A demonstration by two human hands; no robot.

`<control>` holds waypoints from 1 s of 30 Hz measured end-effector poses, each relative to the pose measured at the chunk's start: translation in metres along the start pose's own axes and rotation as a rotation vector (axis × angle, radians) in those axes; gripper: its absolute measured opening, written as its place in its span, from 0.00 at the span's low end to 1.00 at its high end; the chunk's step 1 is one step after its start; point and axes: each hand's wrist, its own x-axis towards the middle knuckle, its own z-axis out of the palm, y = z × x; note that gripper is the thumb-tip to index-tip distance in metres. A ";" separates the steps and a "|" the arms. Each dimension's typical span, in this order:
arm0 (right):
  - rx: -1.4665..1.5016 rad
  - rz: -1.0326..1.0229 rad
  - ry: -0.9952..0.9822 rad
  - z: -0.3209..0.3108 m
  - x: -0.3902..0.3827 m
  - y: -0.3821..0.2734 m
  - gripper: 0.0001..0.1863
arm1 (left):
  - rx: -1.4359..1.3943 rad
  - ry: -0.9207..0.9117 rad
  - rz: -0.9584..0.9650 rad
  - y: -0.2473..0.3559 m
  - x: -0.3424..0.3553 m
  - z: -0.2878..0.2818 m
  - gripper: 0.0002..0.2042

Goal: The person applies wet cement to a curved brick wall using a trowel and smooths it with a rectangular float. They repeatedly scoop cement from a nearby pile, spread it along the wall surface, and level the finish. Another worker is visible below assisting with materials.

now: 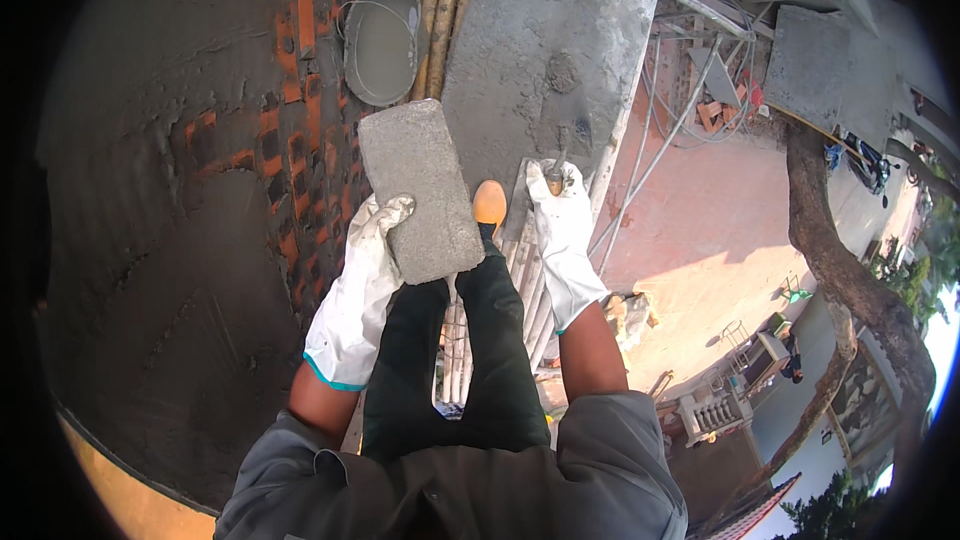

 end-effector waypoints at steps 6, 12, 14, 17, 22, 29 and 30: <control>-0.521 -0.632 0.110 -0.063 -0.067 -0.087 0.12 | -0.059 -0.063 -0.123 0.037 0.000 0.123 0.12; -0.680 -0.860 0.211 -0.112 -0.075 -0.099 0.13 | -0.183 -0.207 -0.146 0.099 -0.059 0.182 0.12; -0.619 -0.798 0.250 -0.131 -0.080 -0.103 0.09 | -0.190 -0.197 -0.173 0.118 -0.074 0.185 0.16; -0.581 -0.593 0.138 -0.158 -0.092 -0.117 0.06 | -0.183 -0.234 -0.030 0.140 -0.090 0.188 0.17; -0.392 -0.355 0.201 -0.167 -0.128 -0.174 0.15 | -0.065 -0.294 0.208 0.191 -0.145 0.187 0.18; 0.305 -0.408 -0.277 -0.118 -0.174 -0.334 0.06 | -0.129 -0.462 0.270 0.272 -0.299 0.149 0.31; 0.353 -0.426 -0.352 -0.107 -0.189 -0.356 0.06 | -0.108 -0.402 0.266 0.282 -0.321 0.139 0.32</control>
